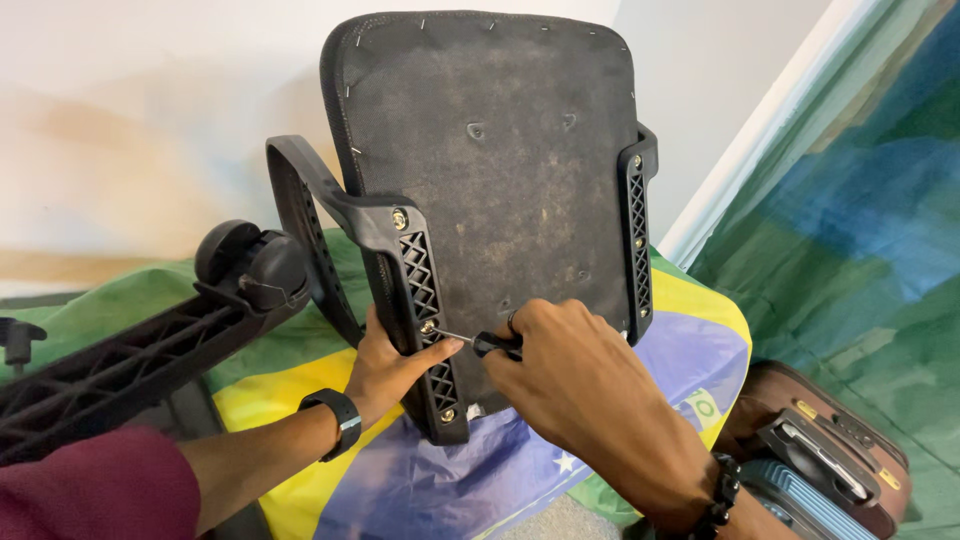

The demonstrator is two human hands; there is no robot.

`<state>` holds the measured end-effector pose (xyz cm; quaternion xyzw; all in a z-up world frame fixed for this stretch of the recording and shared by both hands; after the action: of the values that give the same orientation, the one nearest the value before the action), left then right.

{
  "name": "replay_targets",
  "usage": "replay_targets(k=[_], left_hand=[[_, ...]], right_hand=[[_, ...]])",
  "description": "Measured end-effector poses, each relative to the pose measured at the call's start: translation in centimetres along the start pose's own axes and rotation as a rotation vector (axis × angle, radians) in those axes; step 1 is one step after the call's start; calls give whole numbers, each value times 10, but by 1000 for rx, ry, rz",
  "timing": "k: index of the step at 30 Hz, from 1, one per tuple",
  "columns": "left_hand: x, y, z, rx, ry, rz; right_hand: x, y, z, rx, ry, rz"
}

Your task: The person uses a screwdriver to tighten multiple screws on the underside of a black plastic chair seat, securing the seat to its frame. The person holds the seat steady with one hand while turning the screwdriver with the other.

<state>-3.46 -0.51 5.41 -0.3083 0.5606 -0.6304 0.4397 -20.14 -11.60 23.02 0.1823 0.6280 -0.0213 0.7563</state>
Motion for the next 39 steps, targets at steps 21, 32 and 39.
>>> replay_targets(k=[21, 32, 39], left_hand=[[1, 7, 4, 4, 47, 34], [1, 4, 3, -45, 64, 44], [0, -1, 2, -68, 70, 23]], right_hand=[[2, 3, -2, -365, -118, -83], [-11, 8, 1, -89, -65, 63], [-13, 10, 4, -25, 16, 24]])
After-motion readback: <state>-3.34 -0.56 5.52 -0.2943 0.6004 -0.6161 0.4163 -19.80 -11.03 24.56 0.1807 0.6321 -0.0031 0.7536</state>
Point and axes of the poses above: each hand's wrist, its own z-axis towards the middle knuckle, its own x-axis out of the palm, y = z × x, the point moved 1 cm from there along z, towards the middle knuckle, and after that the axes turned 1 degree about -y, right-handed, at the moved point
